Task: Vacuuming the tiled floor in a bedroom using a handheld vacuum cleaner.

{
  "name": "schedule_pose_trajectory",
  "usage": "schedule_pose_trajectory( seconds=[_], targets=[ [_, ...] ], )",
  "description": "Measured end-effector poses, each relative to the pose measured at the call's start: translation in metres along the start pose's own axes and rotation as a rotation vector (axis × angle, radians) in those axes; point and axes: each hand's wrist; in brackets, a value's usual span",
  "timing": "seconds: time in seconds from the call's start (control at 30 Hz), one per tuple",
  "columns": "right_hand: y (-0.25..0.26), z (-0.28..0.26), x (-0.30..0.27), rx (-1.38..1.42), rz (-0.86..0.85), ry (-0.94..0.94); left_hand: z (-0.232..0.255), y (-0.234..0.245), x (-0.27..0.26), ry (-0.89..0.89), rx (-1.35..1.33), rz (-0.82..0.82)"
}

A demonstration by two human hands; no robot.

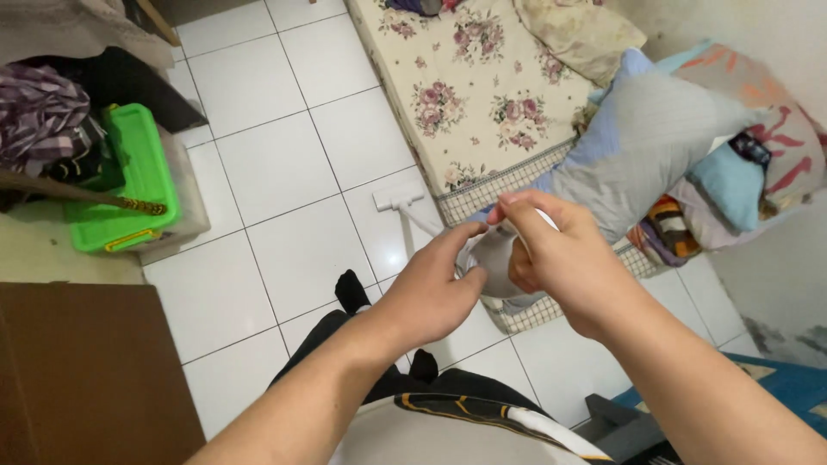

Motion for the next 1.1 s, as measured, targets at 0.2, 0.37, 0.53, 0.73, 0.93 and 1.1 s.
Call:
schedule_pose_trajectory(
  seconds=[0.2,0.37,0.53,0.73,0.93,1.1],
  targets=[
    [-0.026,-0.010,0.049,-0.004,-0.031,-0.008,-0.008,0.050,0.046,-0.080,0.008,-0.007],
    [-0.059,-0.003,0.105,0.065,-0.019,0.026,-0.014,0.088,0.082,-0.115,-0.036,-0.008],
    [-0.086,-0.049,0.124,0.096,-0.025,0.040,-0.005,0.122,0.105,-0.186,-0.043,0.185],
    [-0.101,-0.114,0.128,0.053,-0.103,0.029,0.016,0.147,0.124,-0.068,-0.126,0.288],
    [-0.108,-0.149,0.159,-0.045,-0.163,0.097,0.007,0.147,0.138,-0.220,-0.240,0.335],
    [-0.103,-0.158,0.177,-0.074,-0.270,0.177,0.037,0.153,0.148,-0.057,-0.189,0.345]
  ],
)
Point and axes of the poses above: each hand's wrist, its own x-axis towards the middle knuckle, its own y-axis out of the back of the hand, z = x × y, and after that the axes turned 1 degree about x, right-handed
